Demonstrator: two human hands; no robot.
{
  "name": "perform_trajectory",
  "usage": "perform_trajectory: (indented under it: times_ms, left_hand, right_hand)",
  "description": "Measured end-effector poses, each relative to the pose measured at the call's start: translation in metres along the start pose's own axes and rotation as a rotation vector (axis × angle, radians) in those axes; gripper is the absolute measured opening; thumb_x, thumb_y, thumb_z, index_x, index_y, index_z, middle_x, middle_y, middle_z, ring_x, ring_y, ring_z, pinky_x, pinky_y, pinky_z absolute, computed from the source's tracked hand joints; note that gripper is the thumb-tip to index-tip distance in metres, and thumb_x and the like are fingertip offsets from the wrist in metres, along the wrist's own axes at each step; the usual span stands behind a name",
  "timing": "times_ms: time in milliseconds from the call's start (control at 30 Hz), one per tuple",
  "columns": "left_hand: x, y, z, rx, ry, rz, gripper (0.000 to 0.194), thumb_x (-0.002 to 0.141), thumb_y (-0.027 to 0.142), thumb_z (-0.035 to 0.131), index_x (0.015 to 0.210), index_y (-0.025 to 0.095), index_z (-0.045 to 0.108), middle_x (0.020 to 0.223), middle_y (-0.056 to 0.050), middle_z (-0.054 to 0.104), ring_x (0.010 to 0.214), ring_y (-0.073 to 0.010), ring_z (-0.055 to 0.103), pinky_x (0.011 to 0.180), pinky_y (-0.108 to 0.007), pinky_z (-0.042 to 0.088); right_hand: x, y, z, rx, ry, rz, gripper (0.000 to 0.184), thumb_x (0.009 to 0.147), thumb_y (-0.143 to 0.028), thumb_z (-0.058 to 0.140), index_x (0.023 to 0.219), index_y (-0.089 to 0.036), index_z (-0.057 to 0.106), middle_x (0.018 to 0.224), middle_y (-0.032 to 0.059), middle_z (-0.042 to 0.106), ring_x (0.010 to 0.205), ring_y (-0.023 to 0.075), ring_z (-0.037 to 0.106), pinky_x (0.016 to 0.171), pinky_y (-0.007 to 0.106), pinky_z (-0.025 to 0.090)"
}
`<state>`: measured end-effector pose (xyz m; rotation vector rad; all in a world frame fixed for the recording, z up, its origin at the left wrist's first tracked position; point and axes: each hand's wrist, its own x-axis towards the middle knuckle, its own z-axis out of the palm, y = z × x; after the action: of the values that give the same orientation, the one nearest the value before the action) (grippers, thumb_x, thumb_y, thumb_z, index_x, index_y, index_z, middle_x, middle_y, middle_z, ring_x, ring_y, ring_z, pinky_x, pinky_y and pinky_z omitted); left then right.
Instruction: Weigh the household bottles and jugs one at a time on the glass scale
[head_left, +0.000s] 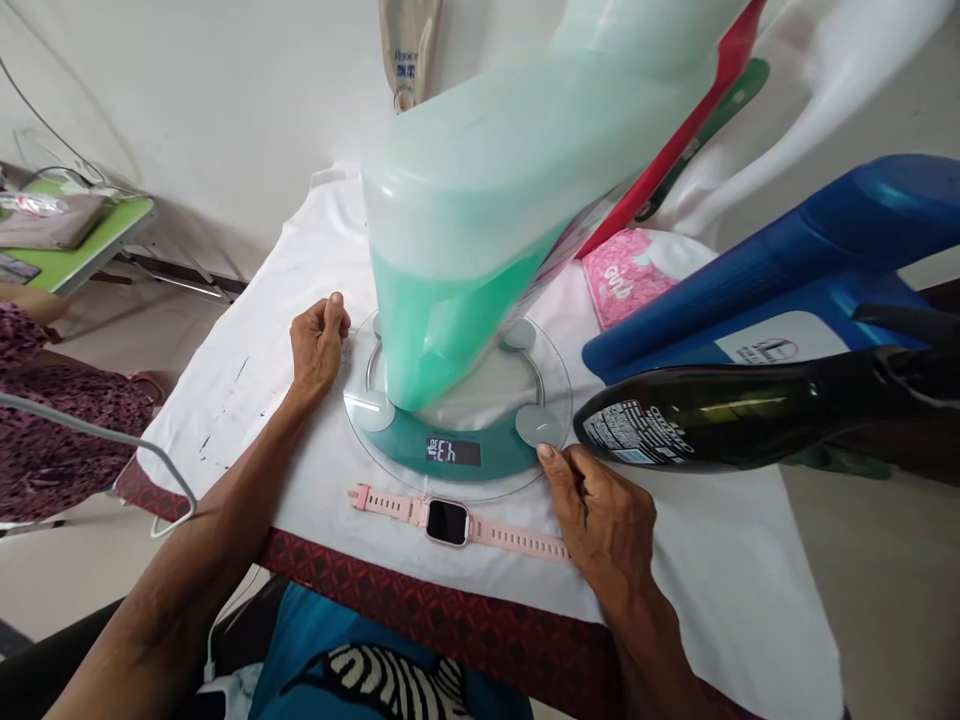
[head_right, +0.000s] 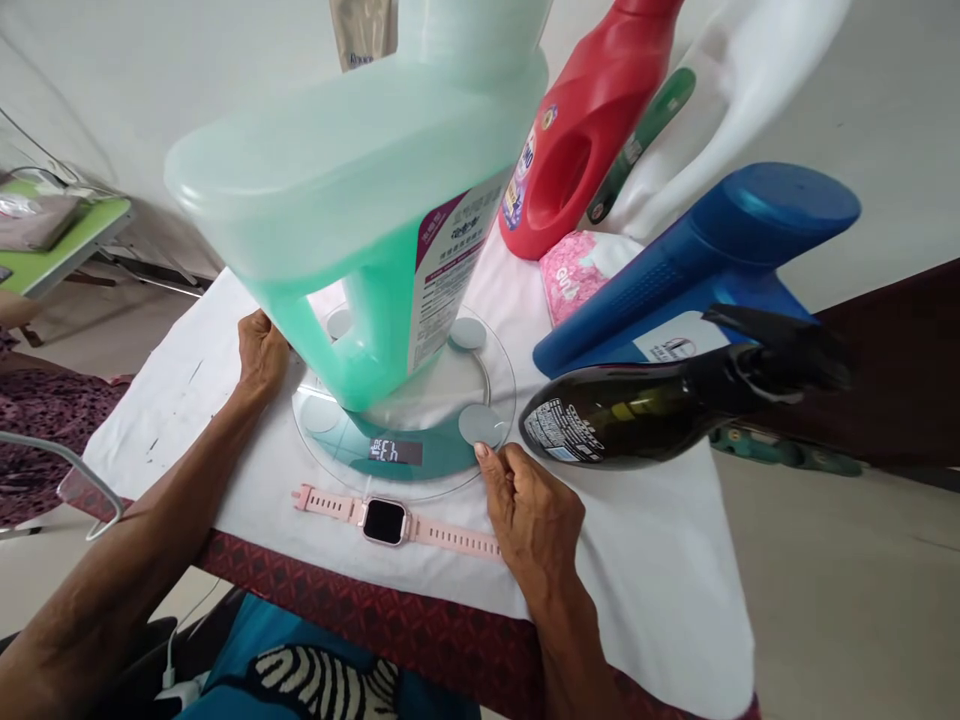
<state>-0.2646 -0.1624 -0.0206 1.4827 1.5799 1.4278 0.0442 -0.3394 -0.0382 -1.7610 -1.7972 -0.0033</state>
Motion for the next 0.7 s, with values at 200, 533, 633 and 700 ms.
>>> perform_trajectory:
  times_ms: [200, 533, 633, 700]
  left_hand:
    - [-0.001, 0.002, 0.0, 0.005, -0.014, 0.016, 0.049, 0.098, 0.048, 0.061, 0.058, 0.022, 0.051, 0.058, 0.0, 0.052, 0.055, -0.0129, 0.041, 0.051, -0.028, 0.03]
    - [-0.001, -0.003, 0.0, 0.036, -0.029, 0.01, 0.048, 0.1, 0.049, 0.059, 0.061, 0.022, 0.052, 0.06, 0.001, 0.053, 0.056, -0.0137, 0.043, 0.054, -0.03, 0.033]
    - [-0.006, 0.009, -0.001, 0.053, 0.038, 0.07, 0.045, 0.103, 0.052, 0.056, 0.069, 0.023, 0.054, 0.067, 0.0, 0.057, 0.063, -0.0157, 0.049, 0.062, -0.031, 0.04]
    - [-0.014, 0.029, -0.002, 0.046, 0.149, 0.172, 0.041, 0.106, 0.055, 0.051, 0.081, 0.023, 0.058, 0.079, -0.002, 0.062, 0.073, -0.0179, 0.056, 0.073, -0.033, 0.046]
  right_hand:
    - [0.0, 0.001, -0.001, -0.024, -0.014, -0.009, 0.061, 0.112, -0.06, 0.039, 0.064, -0.024, 0.047, 0.052, -0.0015, 0.054, 0.049, 0.0121, 0.047, 0.056, 0.029, 0.032]
    - [0.001, 0.0, -0.001, -0.017, -0.01, -0.027, 0.06, 0.112, -0.059, 0.039, 0.064, -0.024, 0.047, 0.052, -0.0013, 0.055, 0.048, 0.012, 0.047, 0.055, 0.029, 0.03]
    - [0.0, 0.0, -0.001, -0.033, -0.001, -0.019, 0.061, 0.112, -0.06, 0.038, 0.064, -0.024, 0.046, 0.052, -0.001, 0.055, 0.048, 0.0124, 0.048, 0.054, 0.029, 0.032]
    - [0.001, -0.001, -0.002, -0.034, 0.018, -0.039, 0.06, 0.113, -0.058, 0.039, 0.064, -0.024, 0.047, 0.052, -0.0013, 0.056, 0.047, 0.0124, 0.05, 0.054, 0.028, 0.033]
